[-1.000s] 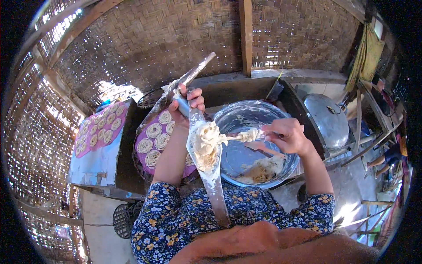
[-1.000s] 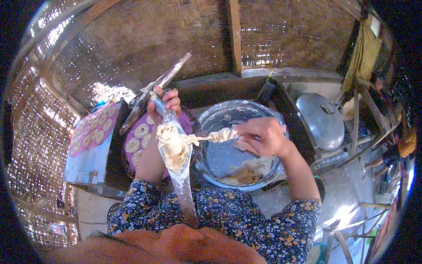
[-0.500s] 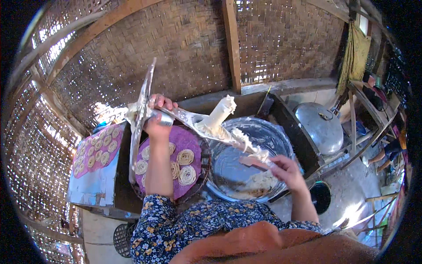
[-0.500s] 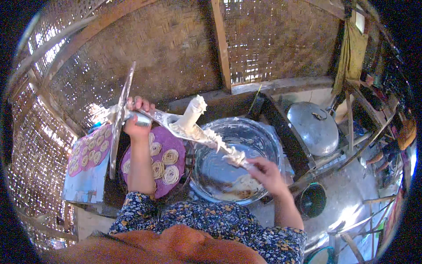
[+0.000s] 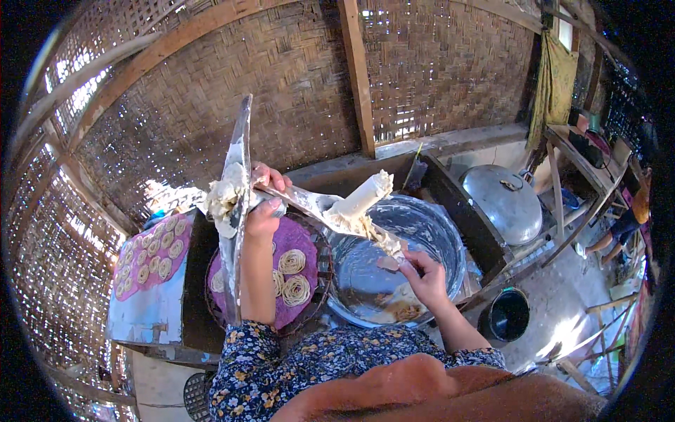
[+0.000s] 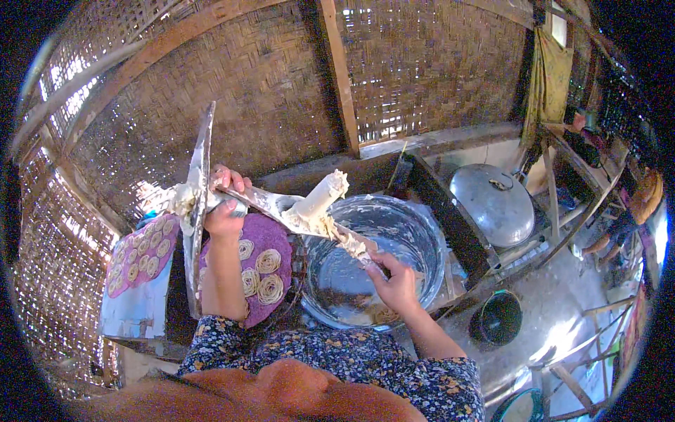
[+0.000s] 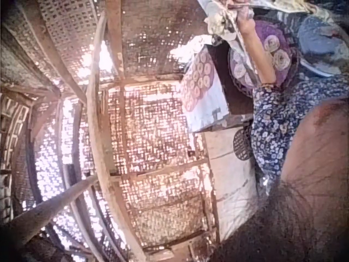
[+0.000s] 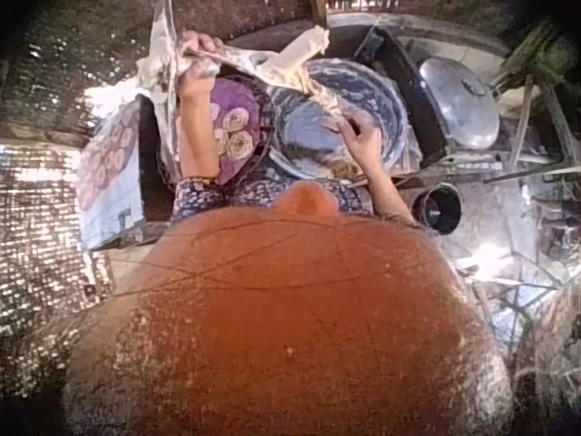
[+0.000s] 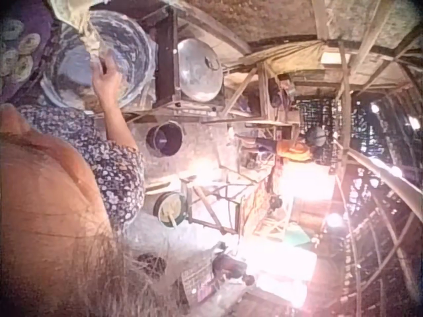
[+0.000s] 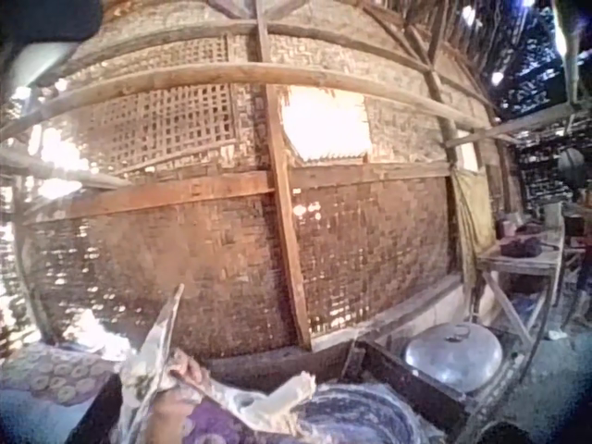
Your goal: The person uses a handheld extruder tool to shape dough into concentric spiral patterns on a circular tray lined with purple cloth.
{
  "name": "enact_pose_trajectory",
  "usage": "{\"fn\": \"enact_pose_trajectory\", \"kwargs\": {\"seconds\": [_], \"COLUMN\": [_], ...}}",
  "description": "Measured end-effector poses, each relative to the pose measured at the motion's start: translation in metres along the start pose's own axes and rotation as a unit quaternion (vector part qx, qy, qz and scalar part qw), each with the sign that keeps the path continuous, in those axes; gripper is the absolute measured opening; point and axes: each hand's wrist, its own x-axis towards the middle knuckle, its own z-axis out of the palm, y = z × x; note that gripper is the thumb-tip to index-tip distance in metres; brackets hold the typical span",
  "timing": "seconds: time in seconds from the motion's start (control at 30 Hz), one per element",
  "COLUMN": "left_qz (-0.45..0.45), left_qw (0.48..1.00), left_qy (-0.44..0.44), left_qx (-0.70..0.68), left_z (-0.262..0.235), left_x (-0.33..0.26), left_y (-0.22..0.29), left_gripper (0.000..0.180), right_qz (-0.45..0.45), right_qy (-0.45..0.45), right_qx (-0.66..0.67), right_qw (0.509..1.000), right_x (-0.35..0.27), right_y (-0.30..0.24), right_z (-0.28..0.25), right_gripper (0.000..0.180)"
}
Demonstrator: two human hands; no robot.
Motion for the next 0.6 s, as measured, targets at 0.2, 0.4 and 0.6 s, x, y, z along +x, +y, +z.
{"fn": "enact_pose_trajectory", "kwargs": {"seconds": [0.2,0.4,0.6], "left_qz": [0.042,0.084,0.058], "left_qw": [0.998,0.977,0.946], "left_qy": [0.008,-0.074,-0.148], "left_qx": [0.041,0.183,0.281], "left_z": [0.014,0.017,0.032], "left_x": [0.002,-0.003,-0.016], "left_y": [-0.003,0.0,-0.005], "left_gripper": [0.041,0.038,0.046], "right_qz": [0.015,0.004,-0.016], "right_qy": [0.011,0.028,0.025], "right_qx": [0.03,0.056,0.06], "right_qw": [0.999,0.998,0.998], "right_x": [-0.006,-0.007,-0.003], "right_y": [0.012,0.014,0.001], "right_z": [0.002,0.01,0.015], "right_gripper": [0.024,0.027,0.024]}}
